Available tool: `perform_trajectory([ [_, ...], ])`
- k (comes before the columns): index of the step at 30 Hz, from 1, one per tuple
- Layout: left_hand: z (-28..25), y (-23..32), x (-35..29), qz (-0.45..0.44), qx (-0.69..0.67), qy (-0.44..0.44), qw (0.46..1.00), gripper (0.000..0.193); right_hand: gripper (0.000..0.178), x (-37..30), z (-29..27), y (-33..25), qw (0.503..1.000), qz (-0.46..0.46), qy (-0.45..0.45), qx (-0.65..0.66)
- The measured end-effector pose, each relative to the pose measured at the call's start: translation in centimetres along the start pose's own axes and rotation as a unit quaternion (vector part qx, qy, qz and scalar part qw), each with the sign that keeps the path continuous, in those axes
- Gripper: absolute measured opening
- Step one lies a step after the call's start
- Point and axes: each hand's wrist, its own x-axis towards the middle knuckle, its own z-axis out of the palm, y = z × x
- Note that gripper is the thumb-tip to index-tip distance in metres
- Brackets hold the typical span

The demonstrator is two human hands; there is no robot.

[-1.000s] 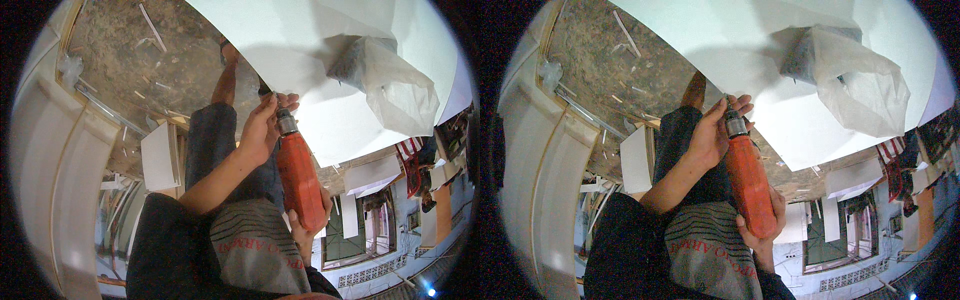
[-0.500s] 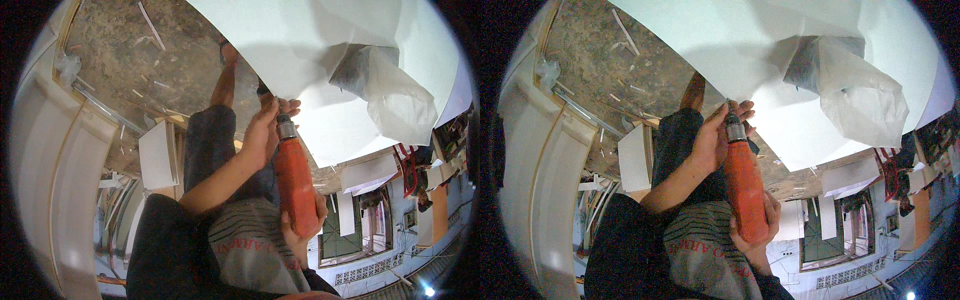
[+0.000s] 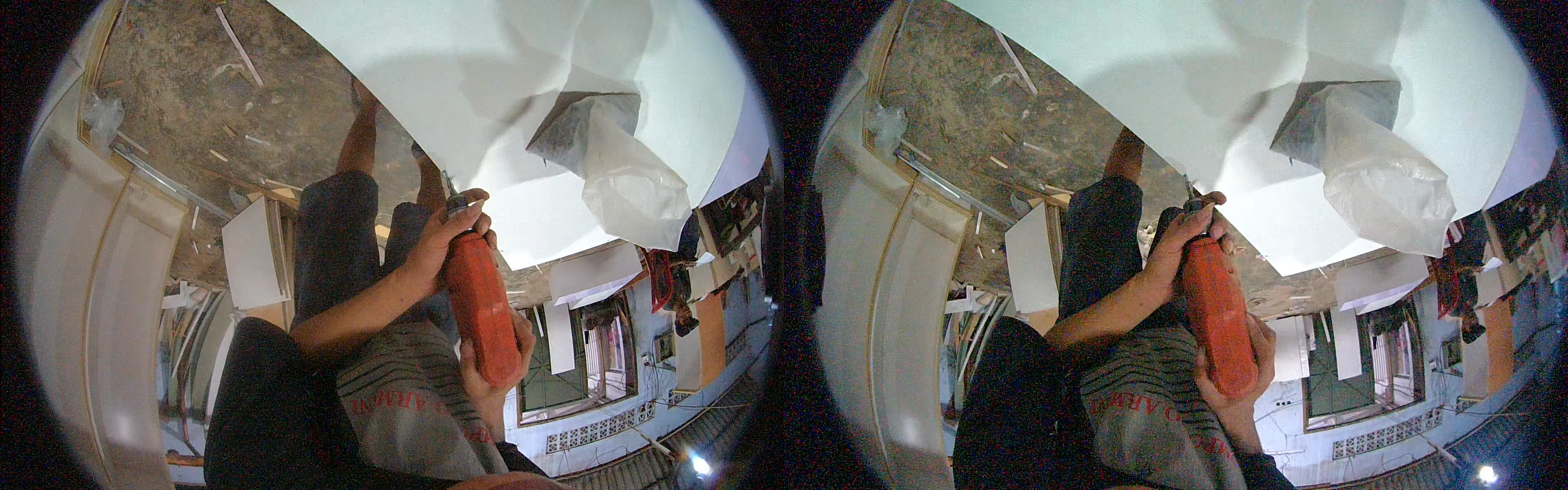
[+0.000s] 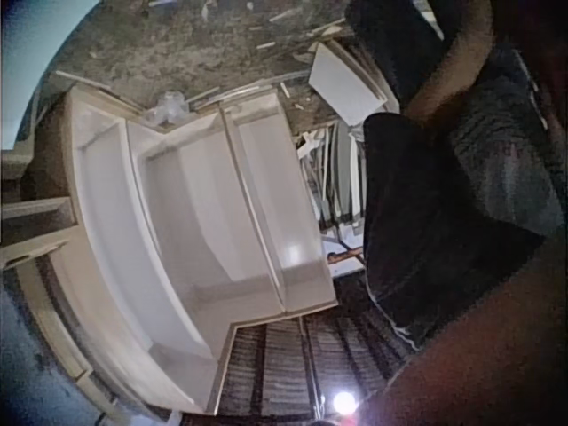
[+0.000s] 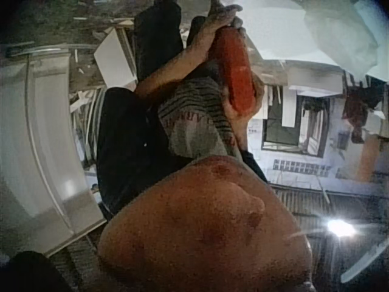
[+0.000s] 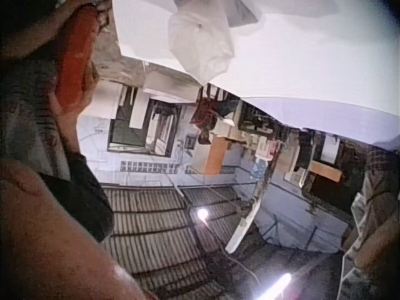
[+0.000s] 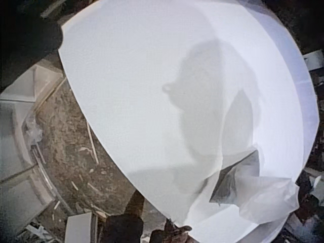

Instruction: The person uses a power drill to make holes in a white board and then wipes the surface with a cloth. They handle the drill, drill bits, and a board, occasionally moving the board to a different position.

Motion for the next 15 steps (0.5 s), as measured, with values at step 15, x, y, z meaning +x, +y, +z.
perform_trajectory([
  [15,1.7,0.5,-0.9,-0.067,-0.030,0.052,0.996,0.043,0.060,2.1,-0.6,-6.0,0.994,0.107,-0.025,-0.024],
])
